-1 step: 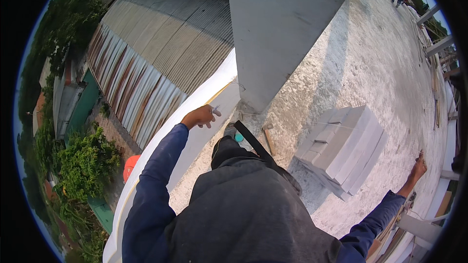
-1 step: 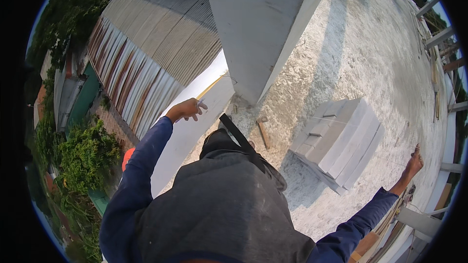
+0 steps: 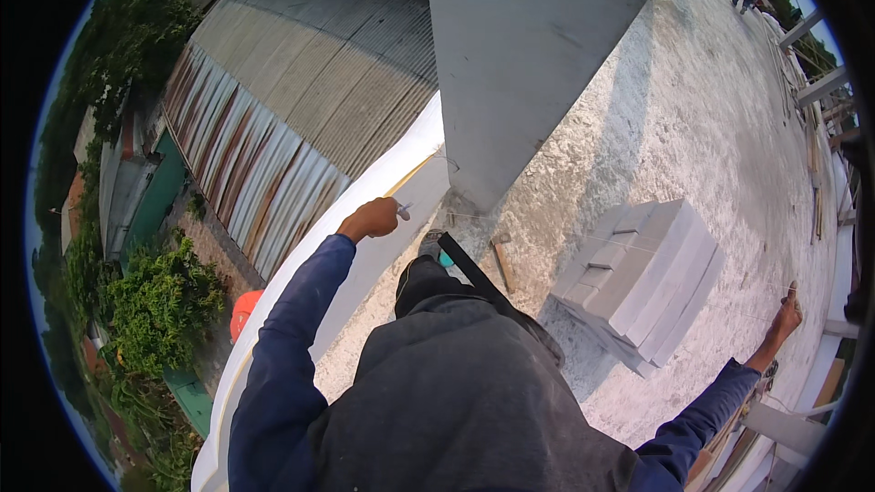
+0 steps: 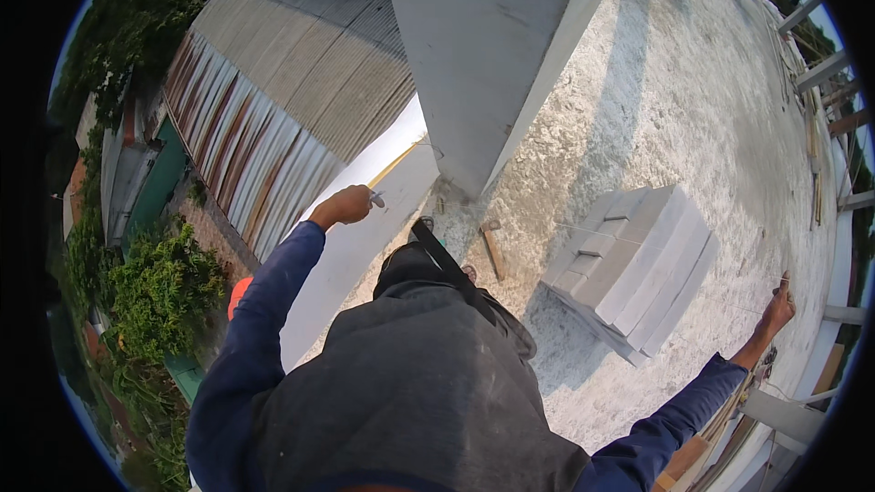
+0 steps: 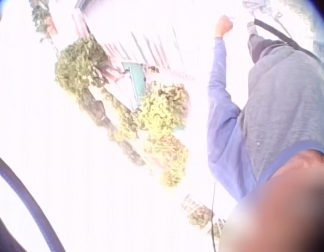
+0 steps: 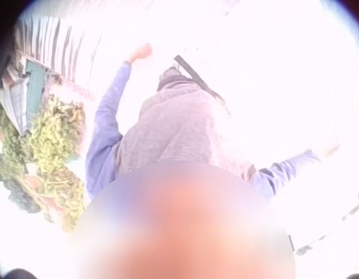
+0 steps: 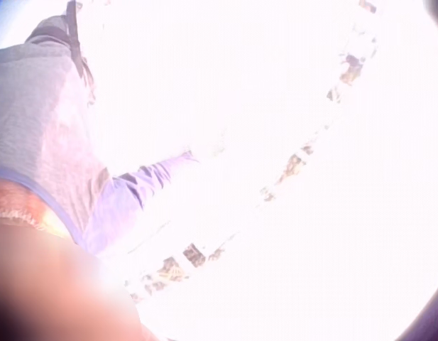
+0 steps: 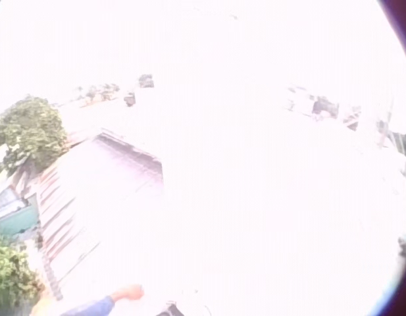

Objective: The person walks on a rooftop construction site, picks up a trowel and a tile, then places the tile against a wall. They use a tape measure and hammer to mark and adjust the wall, then use a string line to align the tile placement.

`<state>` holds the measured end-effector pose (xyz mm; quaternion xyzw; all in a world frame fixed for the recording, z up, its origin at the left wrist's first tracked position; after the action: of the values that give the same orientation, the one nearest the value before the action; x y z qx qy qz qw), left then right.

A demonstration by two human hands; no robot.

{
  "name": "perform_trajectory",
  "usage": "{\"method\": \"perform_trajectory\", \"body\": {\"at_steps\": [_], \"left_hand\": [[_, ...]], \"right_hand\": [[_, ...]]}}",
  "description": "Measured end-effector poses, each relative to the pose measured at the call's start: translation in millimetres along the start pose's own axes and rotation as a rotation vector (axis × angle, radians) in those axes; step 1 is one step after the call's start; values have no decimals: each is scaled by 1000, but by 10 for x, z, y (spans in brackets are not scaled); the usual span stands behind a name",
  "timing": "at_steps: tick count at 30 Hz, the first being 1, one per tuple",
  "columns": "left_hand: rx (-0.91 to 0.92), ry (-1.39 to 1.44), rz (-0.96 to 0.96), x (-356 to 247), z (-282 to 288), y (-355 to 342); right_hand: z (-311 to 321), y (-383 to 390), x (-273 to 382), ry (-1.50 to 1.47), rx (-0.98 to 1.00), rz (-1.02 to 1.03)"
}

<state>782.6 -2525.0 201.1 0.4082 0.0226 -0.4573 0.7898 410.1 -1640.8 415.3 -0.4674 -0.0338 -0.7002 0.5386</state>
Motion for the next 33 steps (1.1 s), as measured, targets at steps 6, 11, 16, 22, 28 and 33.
{"method": "perform_trajectory", "body": {"at_steps": [6,11,16,22,28,33], "left_hand": [[-714,-843,-452,-377,386,147],[-648,-899,-170,-270,1088,27],[-829,-903,-350,-318,1553,224],[-730,-1428,-582,-521,1266,387],[-520,-997,-395,-463,1015,388],[-386,-564,-296,-506,1006,504]], "right_hand": [[347,-499,627,-43,-37,71],[551,-986,1254,-18,15,282],[854,-1088,1894,35,-7,485],[863,-770,2699,83,-12,507],[767,-400,3262,177,54,522],[919,-49,3510,260,44,490]]}}
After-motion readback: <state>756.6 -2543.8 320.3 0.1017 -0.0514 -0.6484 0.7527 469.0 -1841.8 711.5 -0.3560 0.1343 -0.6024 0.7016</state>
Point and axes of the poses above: each hand's wrist, its own y-axis away from the middle knuckle, its own z-axis out of the back of the hand, x = y × z, the point moved 2 cm from there along -y, towards the middle knuckle
